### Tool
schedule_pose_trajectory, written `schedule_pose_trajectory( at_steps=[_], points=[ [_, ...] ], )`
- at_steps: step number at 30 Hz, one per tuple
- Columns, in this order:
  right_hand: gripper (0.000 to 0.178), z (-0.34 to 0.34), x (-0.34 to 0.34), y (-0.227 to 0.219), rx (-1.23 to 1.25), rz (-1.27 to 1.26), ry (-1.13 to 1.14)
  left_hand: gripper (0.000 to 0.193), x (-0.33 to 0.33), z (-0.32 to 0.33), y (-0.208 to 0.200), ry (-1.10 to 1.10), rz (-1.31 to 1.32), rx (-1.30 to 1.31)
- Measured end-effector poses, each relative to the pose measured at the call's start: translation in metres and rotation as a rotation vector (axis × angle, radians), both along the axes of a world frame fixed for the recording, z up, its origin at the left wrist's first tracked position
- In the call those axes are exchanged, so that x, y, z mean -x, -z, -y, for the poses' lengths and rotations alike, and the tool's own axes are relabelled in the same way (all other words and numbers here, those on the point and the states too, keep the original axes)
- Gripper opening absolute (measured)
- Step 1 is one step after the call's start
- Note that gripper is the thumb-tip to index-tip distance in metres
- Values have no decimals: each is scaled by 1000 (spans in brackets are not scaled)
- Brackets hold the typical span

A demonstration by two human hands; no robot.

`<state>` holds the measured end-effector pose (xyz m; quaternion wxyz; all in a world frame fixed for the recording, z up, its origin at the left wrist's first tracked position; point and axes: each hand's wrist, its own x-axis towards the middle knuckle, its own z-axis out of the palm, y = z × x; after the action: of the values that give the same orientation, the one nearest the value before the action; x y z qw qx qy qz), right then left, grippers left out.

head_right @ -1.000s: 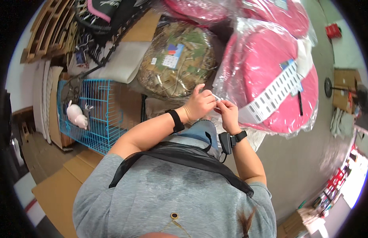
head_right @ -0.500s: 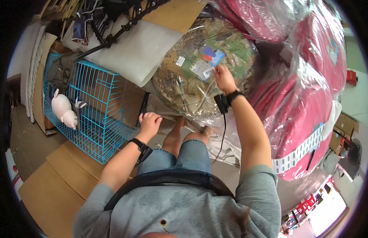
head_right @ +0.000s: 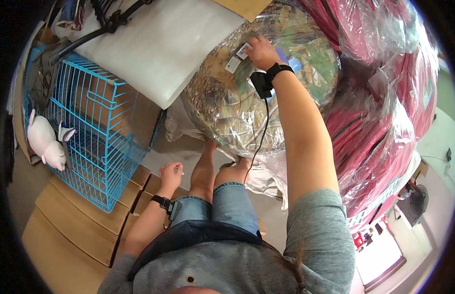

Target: The person assembles a cardboard box, writes on it with a marker, and then packs several plastic-wrapped items into it. The person handles the box and items by hand, placing them into the container.

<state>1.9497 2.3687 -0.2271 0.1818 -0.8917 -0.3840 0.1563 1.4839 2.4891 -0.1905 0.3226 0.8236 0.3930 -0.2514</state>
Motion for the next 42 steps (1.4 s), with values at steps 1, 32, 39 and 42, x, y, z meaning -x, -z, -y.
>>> schedule_pose_trajectory(
  at_steps=[1, 32, 39, 42],
  points=[
    [27, -1, 0, 2, -5, -3, -1, 15, -1, 1, 2, -5, 6, 3],
    [33, 8, 4, 57, -714, -829, 718, 15, -68, 2, 19, -31, 257, 87],
    [51, 18, 12, 44, -814, -928, 469, 24, -130, 2, 24, -514, 440, 195],
    [60, 19, 25, 54, -824, -1010, 614, 39, -160, 11, 29, -674, 514, 390]
  ],
)
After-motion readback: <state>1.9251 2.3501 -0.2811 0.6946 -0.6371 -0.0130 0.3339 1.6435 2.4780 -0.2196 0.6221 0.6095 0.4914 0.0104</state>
